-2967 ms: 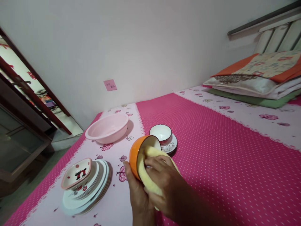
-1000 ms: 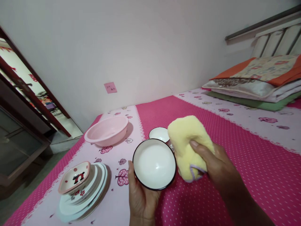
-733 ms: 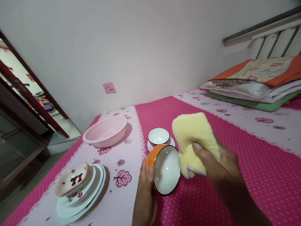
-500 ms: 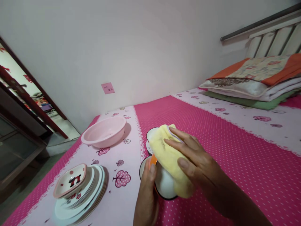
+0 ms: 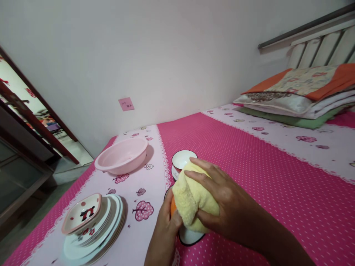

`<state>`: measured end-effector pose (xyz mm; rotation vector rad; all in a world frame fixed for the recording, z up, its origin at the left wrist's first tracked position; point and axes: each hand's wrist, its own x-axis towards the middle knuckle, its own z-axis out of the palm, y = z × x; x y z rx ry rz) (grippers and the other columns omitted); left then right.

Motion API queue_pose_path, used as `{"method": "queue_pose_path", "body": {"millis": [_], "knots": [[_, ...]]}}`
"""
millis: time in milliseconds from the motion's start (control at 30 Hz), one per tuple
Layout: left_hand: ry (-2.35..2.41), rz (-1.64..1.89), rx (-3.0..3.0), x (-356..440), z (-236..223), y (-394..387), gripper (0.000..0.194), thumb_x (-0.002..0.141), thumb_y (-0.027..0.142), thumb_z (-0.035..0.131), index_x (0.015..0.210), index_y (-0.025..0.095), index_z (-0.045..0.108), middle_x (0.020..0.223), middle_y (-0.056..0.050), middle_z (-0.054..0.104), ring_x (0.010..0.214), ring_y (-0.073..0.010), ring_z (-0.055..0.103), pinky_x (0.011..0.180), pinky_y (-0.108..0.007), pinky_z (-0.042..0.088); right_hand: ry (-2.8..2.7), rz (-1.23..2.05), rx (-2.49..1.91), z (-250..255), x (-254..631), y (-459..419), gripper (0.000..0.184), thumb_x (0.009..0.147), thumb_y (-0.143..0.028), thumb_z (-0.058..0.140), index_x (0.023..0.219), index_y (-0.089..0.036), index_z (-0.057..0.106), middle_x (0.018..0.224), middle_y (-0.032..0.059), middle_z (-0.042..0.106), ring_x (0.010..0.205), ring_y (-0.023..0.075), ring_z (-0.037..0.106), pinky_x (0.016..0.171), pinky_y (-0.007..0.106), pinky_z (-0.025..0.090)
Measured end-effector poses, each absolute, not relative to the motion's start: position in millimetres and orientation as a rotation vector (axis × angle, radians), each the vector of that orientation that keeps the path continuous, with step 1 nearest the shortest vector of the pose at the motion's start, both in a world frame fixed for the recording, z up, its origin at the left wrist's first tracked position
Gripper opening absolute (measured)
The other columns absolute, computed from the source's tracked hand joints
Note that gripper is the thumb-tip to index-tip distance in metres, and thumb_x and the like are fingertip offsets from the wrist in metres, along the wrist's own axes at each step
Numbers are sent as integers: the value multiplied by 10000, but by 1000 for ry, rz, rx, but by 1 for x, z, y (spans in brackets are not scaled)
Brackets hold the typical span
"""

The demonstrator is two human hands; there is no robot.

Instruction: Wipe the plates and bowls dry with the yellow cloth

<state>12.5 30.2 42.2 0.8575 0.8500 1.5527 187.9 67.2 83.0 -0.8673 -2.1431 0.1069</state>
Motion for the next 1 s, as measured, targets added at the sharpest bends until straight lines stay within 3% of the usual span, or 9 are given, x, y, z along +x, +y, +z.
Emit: {"method": "queue_pose_path", "body": {"millis": [100, 233, 433, 500, 667, 867, 1000], "knots": [[961, 1475, 999, 9, 42, 31, 503, 837, 266, 791, 1331, 205, 721, 1428, -122, 683, 1418, -388, 521, 1212, -523, 380, -2157, 197, -876, 79, 186, 70, 612, 759, -145, 710, 1356, -181, 585, 1476, 175, 598, 1367, 358, 566, 1125, 560, 506], [990, 1451, 1053, 6, 41, 33, 483, 867, 308, 758, 1335, 200, 715, 1435, -128, 673, 1403, -380, 533, 1183, -502, 418, -2081, 215, -880, 68, 177, 78, 615, 701, -35, 583, 1305, -152, 591, 1416, 184, 622, 1313, 359, 588, 1093, 563, 512], [1077, 1377, 1134, -1, 37, 35, 662, 841, 541, 766, 1390, 191, 649, 1418, -147, 670, 1347, -393, 569, 1155, -512, 437, -1983, 423, -773, 58, 179, 93, 645, 669, -18, 489, 1277, -198, 604, 1326, 125, 664, 1268, 310, 602, 1063, 480, 509], [1078, 1385, 1160, -1, 39, 35, 716, 831, 622, 743, 1391, 188, 638, 1404, -152, 672, 1315, -397, 591, 1127, -508, 461, -1913, 589, -813, 60, 182, 95, 639, 687, -31, 500, 1282, -233, 616, 1259, 83, 692, 1191, 282, 640, 1010, 435, 525], [1035, 1541, 1198, 4, 47, 31, 751, 803, 690, 725, 1376, 212, 642, 1405, -131, 662, 1330, -390, 580, 1122, -467, 465, -1638, 1024, -946, 64, 179, 95, 401, 794, -140, 634, 1178, -242, 690, 1019, 16, 762, 912, 219, 709, 798, 325, 552], [1115, 1700, 1208, 5, 48, 24, 908, 698, 764, 788, 1408, 229, 606, 1416, -130, 656, 1338, -413, 584, 1128, -480, 482, -1311, 1438, -725, 50, 157, 100, 355, 769, -280, 774, 1114, -212, 721, 1046, 56, 800, 997, 280, 755, 858, 380, 603], [1063, 1637, 1219, 5, 52, 19, 957, 677, 770, 812, 1453, 279, 546, 1467, -104, 628, 1335, -389, 596, 1119, -462, 506, -1276, 1359, -717, 43, 153, 102, 274, 777, -243, 722, 1049, -210, 739, 976, 53, 805, 912, 267, 766, 806, 371, 615]]}}
